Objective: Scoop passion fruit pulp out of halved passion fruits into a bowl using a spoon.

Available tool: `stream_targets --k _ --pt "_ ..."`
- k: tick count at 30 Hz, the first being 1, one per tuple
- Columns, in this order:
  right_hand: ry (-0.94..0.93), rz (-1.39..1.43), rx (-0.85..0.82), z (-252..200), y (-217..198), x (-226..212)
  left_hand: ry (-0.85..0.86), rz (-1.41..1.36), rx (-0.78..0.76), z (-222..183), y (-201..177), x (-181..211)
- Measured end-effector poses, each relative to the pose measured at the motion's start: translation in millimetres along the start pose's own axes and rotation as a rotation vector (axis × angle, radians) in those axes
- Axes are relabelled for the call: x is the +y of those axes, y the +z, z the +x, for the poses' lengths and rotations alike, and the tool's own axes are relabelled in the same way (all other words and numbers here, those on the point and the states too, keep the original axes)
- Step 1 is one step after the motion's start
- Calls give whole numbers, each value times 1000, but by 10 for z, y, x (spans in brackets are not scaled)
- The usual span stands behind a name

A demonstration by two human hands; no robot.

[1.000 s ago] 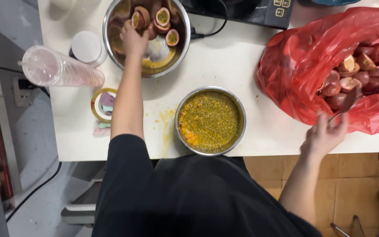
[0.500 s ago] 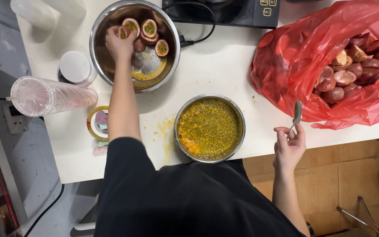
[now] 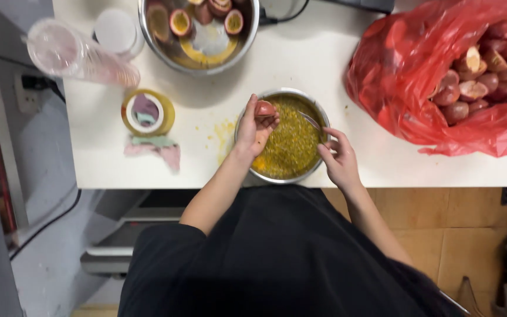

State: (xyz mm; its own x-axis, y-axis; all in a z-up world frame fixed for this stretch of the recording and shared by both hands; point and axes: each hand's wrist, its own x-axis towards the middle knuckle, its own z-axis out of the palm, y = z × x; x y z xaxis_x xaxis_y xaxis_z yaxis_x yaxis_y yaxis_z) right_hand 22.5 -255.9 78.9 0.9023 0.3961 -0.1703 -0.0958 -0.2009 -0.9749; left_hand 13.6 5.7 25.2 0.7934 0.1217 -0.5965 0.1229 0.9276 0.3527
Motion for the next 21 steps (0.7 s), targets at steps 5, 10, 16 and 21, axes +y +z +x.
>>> stream_targets --k 5,10,16,21 --pt "0 -60 -128 -50 -6 -39 2 -116 2 -288 -115 -293" --pt "-65 -199 -263 -121 -8 -156 -19 -193 47 -398 -257 -450" --pt "-174 -388 -290 -212 -10 -312 -34 -121 57 -718 194 -516" --pt "-244 -417 -247 -149 -64 -386 13 47 43 -582 49 -616"
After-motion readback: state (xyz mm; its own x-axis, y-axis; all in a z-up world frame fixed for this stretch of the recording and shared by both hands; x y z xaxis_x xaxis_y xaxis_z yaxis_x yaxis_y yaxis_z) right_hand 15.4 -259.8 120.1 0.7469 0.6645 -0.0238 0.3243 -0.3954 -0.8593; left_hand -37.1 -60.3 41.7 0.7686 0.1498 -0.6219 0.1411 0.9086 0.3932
